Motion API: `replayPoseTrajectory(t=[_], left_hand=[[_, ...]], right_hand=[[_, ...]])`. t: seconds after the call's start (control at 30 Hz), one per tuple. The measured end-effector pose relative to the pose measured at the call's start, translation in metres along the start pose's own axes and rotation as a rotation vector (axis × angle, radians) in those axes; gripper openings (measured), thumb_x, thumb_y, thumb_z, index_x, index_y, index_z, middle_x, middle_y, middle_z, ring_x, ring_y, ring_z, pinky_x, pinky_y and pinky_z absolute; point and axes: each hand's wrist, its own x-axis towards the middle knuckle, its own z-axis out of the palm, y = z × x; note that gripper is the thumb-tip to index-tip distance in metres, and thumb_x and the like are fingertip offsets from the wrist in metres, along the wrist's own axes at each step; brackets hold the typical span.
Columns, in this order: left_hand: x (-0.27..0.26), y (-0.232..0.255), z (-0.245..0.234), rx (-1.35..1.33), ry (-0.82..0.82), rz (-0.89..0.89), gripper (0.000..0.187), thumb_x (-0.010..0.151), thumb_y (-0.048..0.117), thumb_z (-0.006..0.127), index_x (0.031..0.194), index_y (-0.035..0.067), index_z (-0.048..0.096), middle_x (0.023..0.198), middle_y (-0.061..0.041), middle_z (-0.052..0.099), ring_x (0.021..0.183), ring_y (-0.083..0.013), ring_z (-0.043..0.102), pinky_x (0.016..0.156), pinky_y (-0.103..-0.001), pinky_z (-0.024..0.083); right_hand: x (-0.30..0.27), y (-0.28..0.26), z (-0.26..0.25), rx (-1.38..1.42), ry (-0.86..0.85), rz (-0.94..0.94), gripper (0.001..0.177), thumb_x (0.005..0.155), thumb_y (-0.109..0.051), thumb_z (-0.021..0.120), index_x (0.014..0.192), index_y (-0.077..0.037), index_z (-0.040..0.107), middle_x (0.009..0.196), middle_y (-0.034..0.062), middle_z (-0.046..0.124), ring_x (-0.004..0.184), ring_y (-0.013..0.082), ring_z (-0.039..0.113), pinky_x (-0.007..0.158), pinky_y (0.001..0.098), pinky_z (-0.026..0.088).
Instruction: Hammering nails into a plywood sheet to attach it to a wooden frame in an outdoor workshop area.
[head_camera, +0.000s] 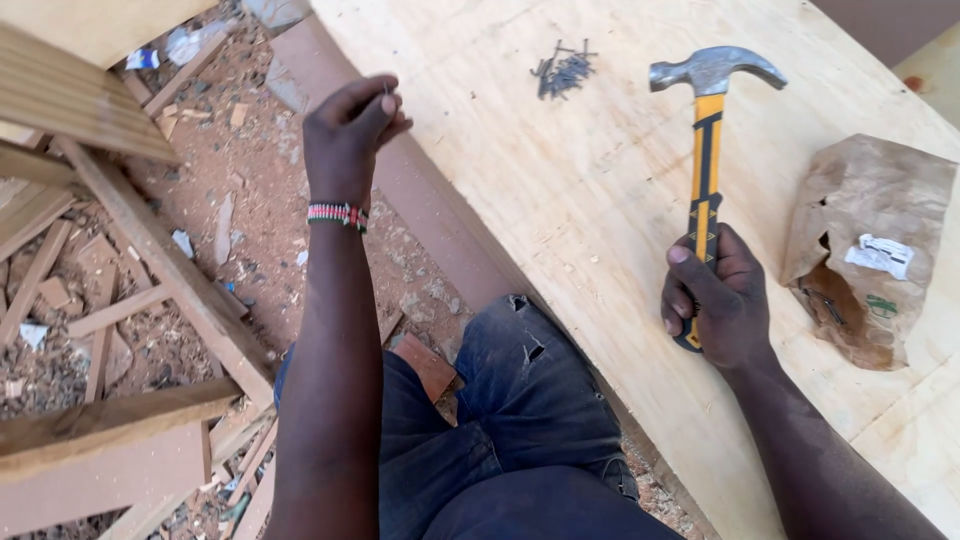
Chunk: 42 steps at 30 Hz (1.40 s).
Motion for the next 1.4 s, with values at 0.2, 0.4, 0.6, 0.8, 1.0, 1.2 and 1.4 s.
replayPoseTrajectory(t=[0.2, 0.4, 0.6, 0.8, 1.0, 1.2, 1.4], left_hand=[[-0.068, -0.035, -0.015, -0.262, 0.081, -0.135, 0.021, 0.104, 0.01, 0.087, 0.122, 0.002, 0.089, 0.107, -0.014, 0.091, 0.089, -0.0197, 0.087, 0.091, -0.036, 0.081], [-0.085, -0.07, 0.012, -0.127, -0.065, -0.23, 0.032, 0.108, 0.025, 0.092, 0.134, 0.007, 0.088, 0.119, -0.017, 0.088, 0.102, -0.0239, 0.091, 0.092, -0.034, 0.078], [-0.084, -0.056, 0.061, -0.073, -0.173, -0.171, 0.027, 0.104, 0.023, 0.095, 0.126, 0.008, 0.093, 0.105, -0.012, 0.083, 0.091, -0.0198, 0.088, 0.085, -0.034, 0.079], [-0.078, -0.076, 0.075, 0.128, -0.184, -0.082, 0.018, 0.105, 0.032, 0.096, 0.121, 0.025, 0.098, 0.117, -0.009, 0.089, 0.121, -0.0241, 0.079, 0.108, -0.042, 0.066], [-0.085, -0.062, 0.077, 0.125, -0.195, -0.104, 0.018, 0.109, 0.029, 0.092, 0.126, 0.026, 0.097, 0.139, -0.026, 0.083, 0.147, -0.0494, 0.067, 0.125, -0.055, 0.056], [-0.089, -0.057, 0.077, 0.137, -0.205, -0.091, 0.018, 0.111, 0.03, 0.091, 0.128, 0.025, 0.096, 0.143, -0.034, 0.077, 0.15, -0.056, 0.065, 0.127, -0.058, 0.054], [-0.091, -0.057, 0.081, 0.138, -0.192, -0.098, 0.017, 0.111, 0.033, 0.091, 0.126, 0.03, 0.096, 0.15, -0.034, 0.072, 0.149, -0.0565, 0.067, 0.126, -0.058, 0.055]], right_hand=[[-0.003, -0.002, 0.005, -0.039, 0.029, 0.018, 0.02, 0.116, -0.021, 0.067, 0.104, -0.012, 0.053, 0.062, 0.0059, 0.043, 0.041, 0.019, 0.045, 0.039, 0.0335, 0.041], [0.0, 0.015, -0.005, -0.099, -0.003, -0.109, 0.016, 0.122, -0.016, 0.067, 0.119, -0.002, 0.06, 0.059, 0.0099, 0.049, 0.046, 0.0216, 0.061, 0.045, 0.0301, 0.052], [-0.007, 0.011, 0.001, -0.117, -0.003, -0.12, 0.018, 0.122, -0.015, 0.069, 0.12, 0.001, 0.061, 0.06, 0.0124, 0.051, 0.051, 0.023, 0.065, 0.045, 0.0315, 0.054], [-0.011, 0.012, 0.0, -0.174, -0.054, -0.149, 0.018, 0.121, -0.014, 0.068, 0.122, 0.002, 0.061, 0.06, 0.0121, 0.054, 0.053, 0.0207, 0.065, 0.048, 0.0304, 0.055], [-0.019, 0.012, 0.011, -0.242, -0.135, -0.17, 0.021, 0.12, -0.016, 0.065, 0.128, 0.003, 0.064, 0.059, 0.0119, 0.057, 0.05, 0.0229, 0.068, 0.05, 0.0305, 0.055], [-0.034, -0.006, 0.031, -0.363, -0.206, -0.159, 0.027, 0.121, -0.018, 0.06, 0.137, 0.003, 0.066, 0.059, 0.0096, 0.063, 0.052, 0.0213, 0.073, 0.055, 0.0304, 0.058], [-0.048, -0.033, 0.051, -0.576, -0.219, -0.134, 0.039, 0.124, -0.026, 0.058, 0.149, 0.002, 0.066, 0.063, 0.0119, 0.068, 0.056, 0.0252, 0.077, 0.062, 0.039, 0.061]])
